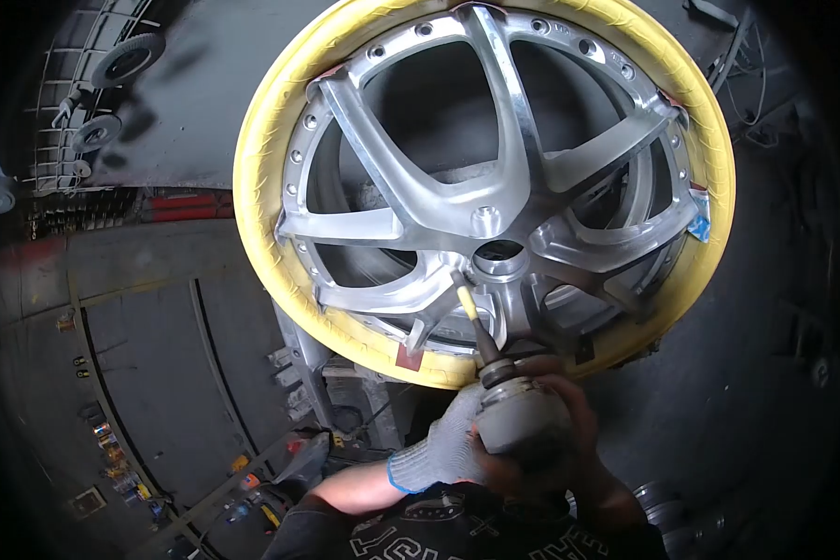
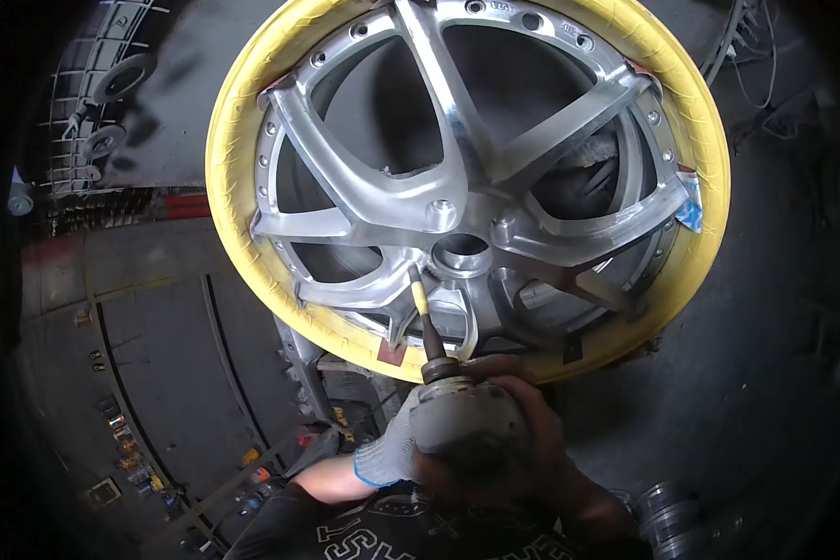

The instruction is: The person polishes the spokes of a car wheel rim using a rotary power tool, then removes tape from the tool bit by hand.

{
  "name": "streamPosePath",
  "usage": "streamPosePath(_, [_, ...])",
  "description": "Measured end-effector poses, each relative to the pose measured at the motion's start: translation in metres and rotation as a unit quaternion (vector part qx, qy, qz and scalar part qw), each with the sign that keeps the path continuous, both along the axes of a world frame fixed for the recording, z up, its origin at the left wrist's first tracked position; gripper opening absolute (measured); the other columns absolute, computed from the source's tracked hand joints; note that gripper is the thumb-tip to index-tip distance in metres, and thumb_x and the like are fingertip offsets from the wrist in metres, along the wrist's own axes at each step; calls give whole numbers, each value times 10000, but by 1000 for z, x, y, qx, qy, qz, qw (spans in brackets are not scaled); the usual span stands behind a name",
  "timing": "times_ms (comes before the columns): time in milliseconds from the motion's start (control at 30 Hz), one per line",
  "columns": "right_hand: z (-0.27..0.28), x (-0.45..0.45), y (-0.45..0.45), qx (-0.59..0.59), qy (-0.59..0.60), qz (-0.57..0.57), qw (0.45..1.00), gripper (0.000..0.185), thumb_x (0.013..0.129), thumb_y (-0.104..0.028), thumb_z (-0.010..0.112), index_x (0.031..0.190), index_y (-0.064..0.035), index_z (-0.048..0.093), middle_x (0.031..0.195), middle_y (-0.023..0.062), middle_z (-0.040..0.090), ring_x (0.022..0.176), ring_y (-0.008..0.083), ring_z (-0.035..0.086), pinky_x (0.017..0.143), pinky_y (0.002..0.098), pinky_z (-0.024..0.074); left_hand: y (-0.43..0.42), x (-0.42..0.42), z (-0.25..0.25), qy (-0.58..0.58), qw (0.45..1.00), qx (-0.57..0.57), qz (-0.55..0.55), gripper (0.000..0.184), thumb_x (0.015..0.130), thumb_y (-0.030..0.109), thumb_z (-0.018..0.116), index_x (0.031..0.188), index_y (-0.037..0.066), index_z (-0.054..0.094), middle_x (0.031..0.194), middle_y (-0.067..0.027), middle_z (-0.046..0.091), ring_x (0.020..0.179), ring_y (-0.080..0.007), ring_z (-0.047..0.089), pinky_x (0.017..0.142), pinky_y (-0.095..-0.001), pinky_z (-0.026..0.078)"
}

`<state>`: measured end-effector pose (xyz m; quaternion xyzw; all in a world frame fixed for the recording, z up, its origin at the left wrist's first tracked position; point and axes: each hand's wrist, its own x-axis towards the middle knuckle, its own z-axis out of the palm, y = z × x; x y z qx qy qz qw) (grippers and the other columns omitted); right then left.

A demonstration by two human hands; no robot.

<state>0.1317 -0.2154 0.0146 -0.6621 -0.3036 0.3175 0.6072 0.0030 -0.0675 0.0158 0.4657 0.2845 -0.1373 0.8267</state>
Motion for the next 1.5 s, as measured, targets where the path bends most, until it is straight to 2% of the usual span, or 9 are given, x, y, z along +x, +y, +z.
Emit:
streamPosePath(67, [4, 2, 6, 41, -28, -2, 999, 993, 579, -383, 941, 1334, -15, 411, 1210, 194, 587, 1076, 295, 634, 891, 383, 509, -8, -17, -23, 37, 994, -79, 67, 788, 675, 141, 837, 1367, 47, 471, 1306, -124, 557, 1187, -199, 553, 1005, -365, 449])
streamPosePath(233, [15, 3, 13, 8, 75, 32, 997, 1025, 559, -366, 963, 1320, 5, 385, 1206, 193, 583, 1083, 283, 635, 913, 391, 522, -7, -18, -37, 69, 982, -136, 108, 710, 747, 140, 763, 1378, 36, 455, 1303, -121, 552, 1183, -185, 549, 987, -341, 459])
streamPosePath(667, [20, -20, 22, -38, 6, 37, 999, 996, 569, -414, 949, 1289, 27, 422, 1120, 208, 627, 977, 331, 684, 835, 398, 565, 12, 3, -7, -55, 992, -94, 61, 534, 929, 154, 564, 1416, -1, 409, 1311, -124, 540, 1217, -151, 521, 996, -287, 455])
streamPosePath(833, [19, -27, 28, -25, 63, 84, 994, 986, 564, -439, 943, 1287, 9, 443, 1087, 206, 642, 992, 329, 683, 848, 395, 560, 23, -3, 7, -107, 993, -29, 30, 777, 905, 467, 623, 1450, -8, 340, 1371, -190, 506, 1292, -277, 487, 1115, -407, 368])
streamPosePath(967, [32, -14, 32, -42, 41, 64, 996, 973, 564, -411, 945, 1285, 11, 446, 1093, 204, 642, 995, 323, 682, 850, 392, 556, 24, 5, 8, -113, 992, -42, 39, 508, 928, 192, 565, 1380, -8, 446, 1367, -132, 515, 1282, -227, 492, 1081, -339, 398])
streamPosePath(1167, [22, -4, 24, -42, 5, 9, 999, 919, 584, -349, 935, 1277, 17, 455, 1092, 200, 646, 965, 309, 693, 821, 370, 563, -8, -38, -68, 90, 877, -434, 184, 653, 911, 391, 631, 1407, 37, 397, 1303, -76, 501, 1256, -163, 482, 1084, -305, 380])
streamPosePath(1267, [25, 1, 29, -10, -3, -17, 1000, 894, 590, -337, 933, 1267, 14, 468, 1072, 203, 656, 944, 309, 702, 811, 367, 566, -10, -25, -43, 115, 902, -278, 310, 598, 915, 367, 625, 1380, 62, 404, 1272, -57, 489, 1237, -141, 485, 1082, -292, 383])
streamPosePath(1367, [25, 0, 23, -41, 8, 10, 999, 897, 582, -344, 938, 1262, 11, 473, 1059, 195, 665, 937, 305, 706, 813, 371, 565, 7, 2, -21, 46, 945, -309, 98, 563, 962, 407, 548, 1385, 50, 442, 1389, -107, 483, 1259, -229, 507, 1036, -331, 434])
streamPosePath(1500, [38, -3, 26, -78, -14, 40, 996, 858, 579, -351, 941, 1231, 1, 508, 1059, 185, 667, 944, 294, 707, 812, 367, 567, 10, -22, -28, 13, 984, -172, 51, 604, 919, 355, 609, 1406, 74, 391, 1374, -100, 470, 1290, -208, 471, 1079, -357, 403])
